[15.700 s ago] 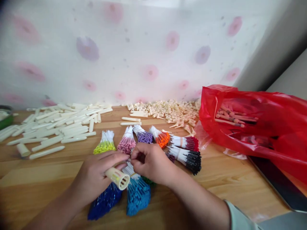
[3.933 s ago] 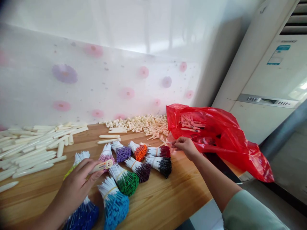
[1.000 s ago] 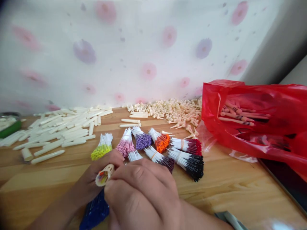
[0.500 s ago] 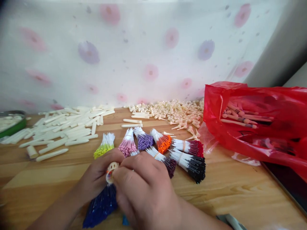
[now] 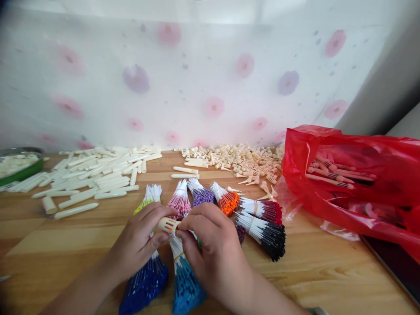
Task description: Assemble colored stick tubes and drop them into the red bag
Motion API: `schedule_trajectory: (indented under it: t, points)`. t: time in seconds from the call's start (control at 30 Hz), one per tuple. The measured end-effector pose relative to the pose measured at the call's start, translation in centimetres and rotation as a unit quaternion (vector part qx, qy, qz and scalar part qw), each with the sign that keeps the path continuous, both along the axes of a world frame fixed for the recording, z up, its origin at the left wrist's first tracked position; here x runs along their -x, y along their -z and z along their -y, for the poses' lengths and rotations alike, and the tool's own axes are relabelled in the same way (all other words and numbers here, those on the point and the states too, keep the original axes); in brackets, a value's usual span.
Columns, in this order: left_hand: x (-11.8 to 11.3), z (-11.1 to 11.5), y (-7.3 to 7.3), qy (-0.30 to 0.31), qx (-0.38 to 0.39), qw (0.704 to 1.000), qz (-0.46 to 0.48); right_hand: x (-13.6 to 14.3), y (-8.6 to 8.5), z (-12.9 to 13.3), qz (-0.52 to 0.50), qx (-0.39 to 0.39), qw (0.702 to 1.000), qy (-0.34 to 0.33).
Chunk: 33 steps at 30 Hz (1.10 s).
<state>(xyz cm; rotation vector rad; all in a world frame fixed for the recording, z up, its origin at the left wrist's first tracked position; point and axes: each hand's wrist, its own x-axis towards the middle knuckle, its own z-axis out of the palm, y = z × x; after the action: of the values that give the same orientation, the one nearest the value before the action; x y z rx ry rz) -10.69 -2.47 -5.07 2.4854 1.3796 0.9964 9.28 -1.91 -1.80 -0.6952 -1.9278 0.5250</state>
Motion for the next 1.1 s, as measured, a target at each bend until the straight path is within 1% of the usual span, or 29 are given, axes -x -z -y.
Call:
schedule_trajectory:
  t: [0.07, 0.13, 0.3, 0.47, 0.53, 0.6, 0.7, 0.73, 0.77, 0.8, 0.83, 0.87, 0.9, 0.93, 0.97, 1.0, 1.03, 1.1]
  points:
    - [0.0, 0.0, 0.0, 0.008, 0.016, 1.000, -0.001, 0.0, 0.1, -0.1, 0.003, 0.016, 1.000, -0.001]
    - [0.0, 0.0, 0.1, -0.003, 0.009, 1.000, -0.007, 0.1, 0.3, -0.2, -0.001, 0.042, 0.999, 0.007]
    - [-0.3, -0.2, 0.4, -0.057, -0.062, 0.996, -0.041, 0.7, 0.9, -0.6, -0.030, 0.103, 0.994, 0.036]
    - [-0.4, 0.0, 0.3, -0.086, -0.107, 0.988, -0.070, 1.0, 1.3, -0.6, -0.075, 0.148, 0.985, 0.038]
    - [-0.4, 0.0, 0.2, -0.093, -0.112, 0.987, -0.072, 1.0, 1.5, -0.5, -0.097, 0.173, 0.980, 0.024]
    - [-0.4, 0.0, 0.1, -0.096, -0.118, 0.986, -0.069, 1.2, 1.7, -0.4, -0.122, 0.211, 0.970, -0.005]
    - [-0.3, 0.0, 0.1, -0.094, -0.121, 0.987, -0.057, 1.4, 1.8, -0.4, -0.168, 0.278, 0.944, -0.064]
    - [-0.3, -0.1, 0.1, -0.091, -0.116, 0.988, -0.051, 1.3, 1.8, -0.5, -0.176, 0.285, 0.939, -0.079]
    - [-0.2, -0.1, 0.1, -0.089, -0.105, 0.989, -0.046, 0.9, 1.7, -0.7, -0.174, 0.274, 0.942, -0.081]
    - [0.0, -0.2, 0.2, -0.087, -0.092, 0.991, -0.038, 0.2, 1.6, -0.9, -0.162, 0.243, 0.954, -0.066]
    - [0.1, -0.3, 0.3, -0.086, -0.078, 0.993, -0.030, -0.7, 1.5, -1.3, -0.141, 0.197, 0.970, -0.032]
    - [0.2, -0.4, 0.4, -0.087, -0.065, 0.994, -0.021, -2.1, 1.4, -1.6, -0.113, 0.146, 0.983, 0.017]
    - [0.3, -0.5, 0.5, -0.090, -0.055, 0.994, -0.012, -3.7, 1.4, -2.0, -0.076, 0.095, 0.990, 0.075]
    - [0.4, -0.6, 0.6, -0.092, -0.050, 0.994, -0.004, -5.6, 1.5, -2.2, -0.044, 0.062, 0.988, 0.133]
    - [0.5, -0.7, 0.6, -0.093, -0.049, 0.994, 0.002, -7.6, 1.8, -2.4, 0.002, 0.049, 0.983, 0.178]
    - [0.5, -0.8, 0.7, -0.091, -0.049, 0.995, 0.004, -9.6, 2.1, -2.5, 0.061, 0.057, 0.973, 0.214]
    - [0.5, -0.8, 0.7, -0.089, -0.049, 0.995, 0.003, -11.5, 2.5, -2.4, 0.123, 0.063, 0.963, 0.231]
    - [0.3, -0.8, 0.7, -0.083, -0.048, 0.995, 0.000, -14.4, 3.5, -2.0, 0.237, 0.060, 0.941, 0.233]
